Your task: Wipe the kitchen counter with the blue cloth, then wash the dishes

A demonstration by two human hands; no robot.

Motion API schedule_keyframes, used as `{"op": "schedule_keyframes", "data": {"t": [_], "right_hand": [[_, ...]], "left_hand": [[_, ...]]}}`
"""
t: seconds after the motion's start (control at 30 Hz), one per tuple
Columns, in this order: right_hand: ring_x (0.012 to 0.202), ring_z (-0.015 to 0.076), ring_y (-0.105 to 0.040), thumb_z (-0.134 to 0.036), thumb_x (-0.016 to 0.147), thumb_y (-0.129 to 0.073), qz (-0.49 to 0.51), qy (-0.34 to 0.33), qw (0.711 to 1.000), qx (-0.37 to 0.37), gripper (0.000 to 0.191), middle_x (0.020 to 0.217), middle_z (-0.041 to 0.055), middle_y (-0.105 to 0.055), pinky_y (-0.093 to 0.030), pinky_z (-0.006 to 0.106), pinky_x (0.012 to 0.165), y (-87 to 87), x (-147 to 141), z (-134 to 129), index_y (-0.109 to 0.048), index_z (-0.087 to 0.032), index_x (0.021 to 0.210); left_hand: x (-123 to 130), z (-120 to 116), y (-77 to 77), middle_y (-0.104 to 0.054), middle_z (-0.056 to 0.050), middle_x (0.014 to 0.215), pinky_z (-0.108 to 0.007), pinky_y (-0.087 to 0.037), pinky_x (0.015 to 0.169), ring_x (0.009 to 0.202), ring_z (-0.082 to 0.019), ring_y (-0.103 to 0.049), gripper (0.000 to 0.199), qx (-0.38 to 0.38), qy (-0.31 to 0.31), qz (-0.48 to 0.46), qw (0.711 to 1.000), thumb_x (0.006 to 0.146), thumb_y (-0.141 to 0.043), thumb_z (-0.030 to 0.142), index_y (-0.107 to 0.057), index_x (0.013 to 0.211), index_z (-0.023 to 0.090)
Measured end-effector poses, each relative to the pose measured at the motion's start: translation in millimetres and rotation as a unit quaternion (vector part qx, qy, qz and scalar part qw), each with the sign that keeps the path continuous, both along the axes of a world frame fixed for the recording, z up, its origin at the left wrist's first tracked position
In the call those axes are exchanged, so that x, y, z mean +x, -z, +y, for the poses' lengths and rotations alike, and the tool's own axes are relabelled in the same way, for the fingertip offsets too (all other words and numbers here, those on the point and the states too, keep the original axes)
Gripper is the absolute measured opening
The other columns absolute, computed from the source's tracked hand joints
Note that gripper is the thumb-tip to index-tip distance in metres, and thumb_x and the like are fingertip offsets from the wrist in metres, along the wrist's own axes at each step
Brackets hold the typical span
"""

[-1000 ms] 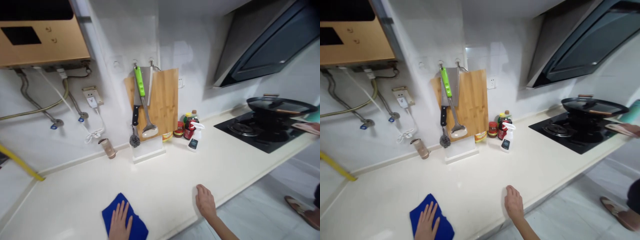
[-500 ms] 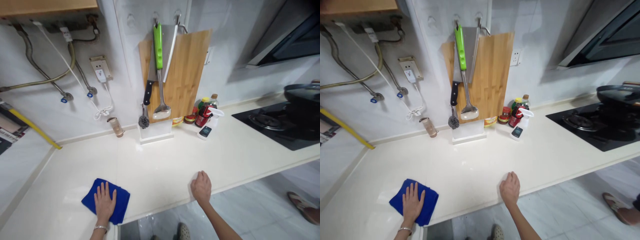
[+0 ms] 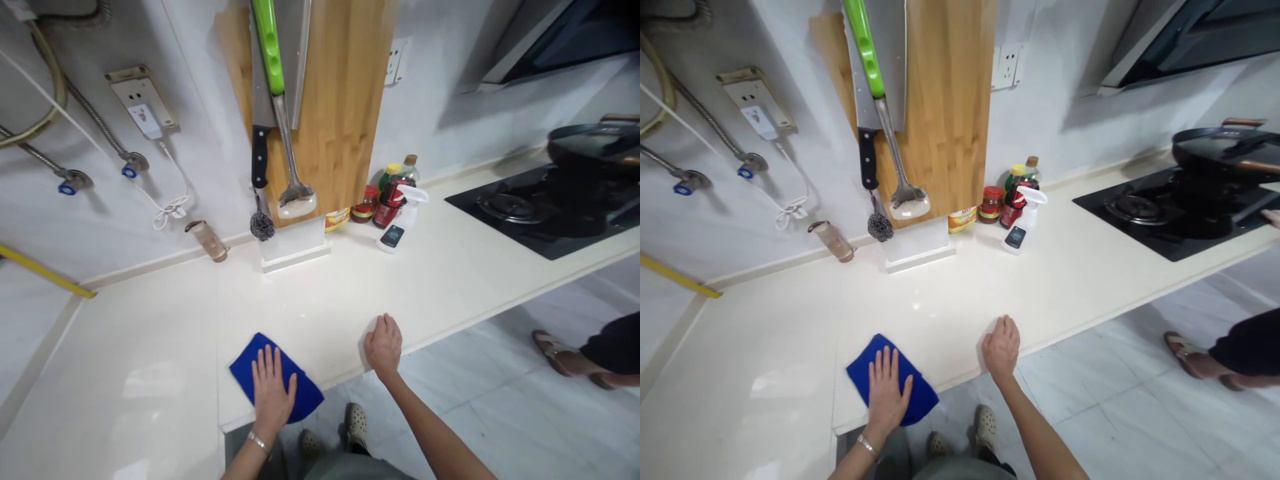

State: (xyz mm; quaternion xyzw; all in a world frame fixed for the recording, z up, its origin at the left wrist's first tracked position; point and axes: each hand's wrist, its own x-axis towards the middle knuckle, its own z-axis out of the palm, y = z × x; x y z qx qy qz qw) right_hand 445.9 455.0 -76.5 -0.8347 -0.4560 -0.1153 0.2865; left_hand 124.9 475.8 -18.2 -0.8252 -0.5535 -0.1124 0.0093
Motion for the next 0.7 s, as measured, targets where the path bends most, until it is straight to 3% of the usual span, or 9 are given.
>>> {"op": "schedule_keyframes", "data": {"t": [0.17, 0.3, 0.4, 0.53, 0.6, 0.7], "right_hand": [[0.133, 0.0354, -0.038, -0.020, 0.085, -0.045, -0.016, 0.006, 1.000, 0.011, 0.052, 0.140, 0.0247, -0.047, -0.038, 0.055, 0.107, 6.1, 3, -2, -0.047, -0.004, 0.134], [0.131, 0.0353, -0.040, -0.021, 0.084, -0.045, -0.024, -0.002, 1.000, 0.014, 0.053, 0.138, 0.0245, -0.048, -0.038, 0.054, 0.107, 8.0, 4, -1, -0.047, -0.004, 0.135], [0.132, 0.0355, -0.041, -0.020, 0.084, -0.046, -0.027, 0.002, 1.000, 0.004, 0.055, 0.139, 0.0243, -0.048, -0.038, 0.055, 0.107, 6.7, 1, 0, -0.045, -0.005, 0.137], [0.137, 0.0353, -0.038, -0.016, 0.085, -0.043, -0.022, 0.014, 0.999, -0.022, 0.060, 0.143, 0.0245, -0.047, -0.035, 0.055, 0.110, 2.2, -6, 2, -0.041, -0.004, 0.143], [0.140, 0.0342, -0.035, -0.014, 0.085, -0.041, -0.001, 0.011, 0.999, -0.033, 0.061, 0.145, 0.0234, -0.047, -0.032, 0.055, 0.114, -2.1, -7, 5, -0.039, -0.004, 0.145], [0.144, 0.0333, -0.032, -0.015, 0.084, -0.042, 0.062, -0.019, 0.994, -0.092, 0.063, 0.151, 0.0210, -0.043, -0.025, 0.053, 0.119, -12.5, -4, 10, -0.041, -0.002, 0.146]], "left_hand": [[64, -9, -5.4, -0.013, -0.015, 0.165, -0.061, -0.022, 0.122, 0.153, -0.035, -0.007, 0.078, -0.068, 0.100, -0.027, 0.992, 0.094, -0.041, 0.055, -0.015, 0.157, 0.017], [86, -12, -7.0, -0.007, -0.014, 0.166, -0.062, -0.019, 0.123, 0.153, -0.035, -0.004, 0.086, -0.114, 0.160, -0.052, 0.979, 0.091, -0.039, 0.065, -0.009, 0.157, 0.018], [78, -10, -10.3, -0.008, -0.013, 0.166, -0.062, -0.020, 0.122, 0.153, -0.035, -0.006, 0.091, -0.125, 0.200, -0.056, 0.970, 0.087, -0.043, 0.070, -0.009, 0.157, 0.021], [43, -3, -13.7, -0.017, -0.010, 0.165, -0.061, -0.027, 0.120, 0.152, -0.034, -0.015, 0.088, -0.091, 0.246, -0.026, 0.965, 0.087, -0.050, 0.065, -0.014, 0.156, 0.026], [20, 3, -6.6, -0.021, -0.007, 0.164, -0.060, -0.030, 0.119, 0.151, -0.032, -0.019, 0.081, -0.058, 0.249, -0.010, 0.967, 0.089, -0.051, 0.058, -0.017, 0.156, 0.028], [-7, 20, 20.2, -0.029, -0.004, 0.161, -0.056, -0.035, 0.117, 0.149, -0.030, -0.027, 0.075, -0.017, 0.258, 0.006, 0.966, 0.087, -0.052, 0.058, -0.027, 0.153, 0.032]]}}
